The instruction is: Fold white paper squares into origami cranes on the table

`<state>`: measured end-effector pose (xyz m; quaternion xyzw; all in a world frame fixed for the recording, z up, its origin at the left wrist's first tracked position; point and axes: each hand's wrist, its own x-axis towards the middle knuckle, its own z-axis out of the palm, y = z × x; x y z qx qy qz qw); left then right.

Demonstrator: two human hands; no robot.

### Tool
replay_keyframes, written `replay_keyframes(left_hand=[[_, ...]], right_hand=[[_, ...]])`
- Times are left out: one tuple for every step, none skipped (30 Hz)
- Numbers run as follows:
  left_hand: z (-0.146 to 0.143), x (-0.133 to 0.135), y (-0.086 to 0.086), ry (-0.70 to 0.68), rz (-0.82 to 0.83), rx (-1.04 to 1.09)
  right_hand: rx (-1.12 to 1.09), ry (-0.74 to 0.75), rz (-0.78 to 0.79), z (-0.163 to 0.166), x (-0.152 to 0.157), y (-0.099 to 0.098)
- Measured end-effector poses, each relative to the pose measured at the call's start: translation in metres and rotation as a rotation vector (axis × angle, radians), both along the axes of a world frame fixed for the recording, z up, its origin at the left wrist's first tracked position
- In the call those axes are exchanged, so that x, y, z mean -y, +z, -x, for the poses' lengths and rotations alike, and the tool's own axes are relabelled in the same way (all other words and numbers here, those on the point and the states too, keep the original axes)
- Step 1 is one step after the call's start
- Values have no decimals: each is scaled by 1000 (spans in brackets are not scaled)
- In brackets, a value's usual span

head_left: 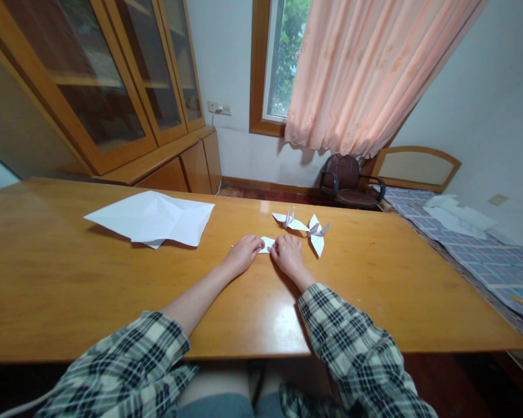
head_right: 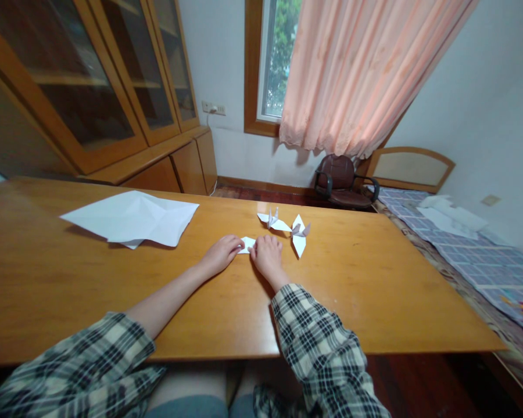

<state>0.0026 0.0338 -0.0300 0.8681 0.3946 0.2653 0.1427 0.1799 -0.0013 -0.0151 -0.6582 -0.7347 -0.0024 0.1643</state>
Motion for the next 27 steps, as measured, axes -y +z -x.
replay_keyframes(left_hand=[[0,0,0,-4,2,1],[1,0,-1,-10,7,7],[2,-1,-1,-15,14,12],[3,-1,-1,-19,20,16],[3,-1,-1,-24,25,15],[4,-2,-1,-31,28,12],[5,-2,-1,-40,30,8],[6,-3,0,-52,33,7],[7,-3,0,-66,36,9],[9,-3,1,-83,41,14],[10,-4,2,-99,46,21],[12,-4,2,-116,52,29],[13,-4,2,-128,62,39],[14,-3,3,-131,75,52],[14,-3,3,-120,91,69],[13,-3,3,-95,108,89],[11,-2,2,-59,122,108],[9,-1,2,-17,129,122],[5,0,2,26,125,126],[2,2,2,61,110,120],[-2,4,2,88,85,103],[-5,5,2,105,59,83],[-7,7,2,117,39,66],[-9,8,2,127,25,53],[-11,10,2,137,19,47],[-12,10,2,147,21,46],[-13,11,2,158,24,49]], right_hand=[[-4,0,-8,0,0,-1],[-7,1,-13,0,0,-2],[-10,2,-18,0,0,-2],[-12,0,-22,0,0,-3],[-13,-3,-25,0,1,-3],[-14,-6,-27,0,1,-3],[-15,-12,-29,0,1,-3],[-16,-20,-29,1,2,-3],[-18,-27,-28,1,2,-3],[-21,-33,-28,1,2,-3],[-25,-37,-28,1,2,-3],[-29,-40,-30,1,2,-4],[-32,-39,-31,1,2,-5],[-34,-36,-34,1,1,-5],[-36,-35,-39,0,1,-6],[-36,-34,-43,0,1,-7],[-36,-33,-46,0,0,-7],[-35,-31,-48,0,0,-8],[-35,-29,-50,-1,0,-7],[-36,-27,-51,-1,0,-7],[-38,-25,-50,-1,0,-7],[-41,-24,-47,-1,0,-6],[-46,-26,-44,-1,1,-5],[-51,-31,-42,-1,1,-4],[-56,-37,-39,0,2,-4],[-60,-42,-39,0,2,-3],[-62,-47,-41,1,3,-3]])
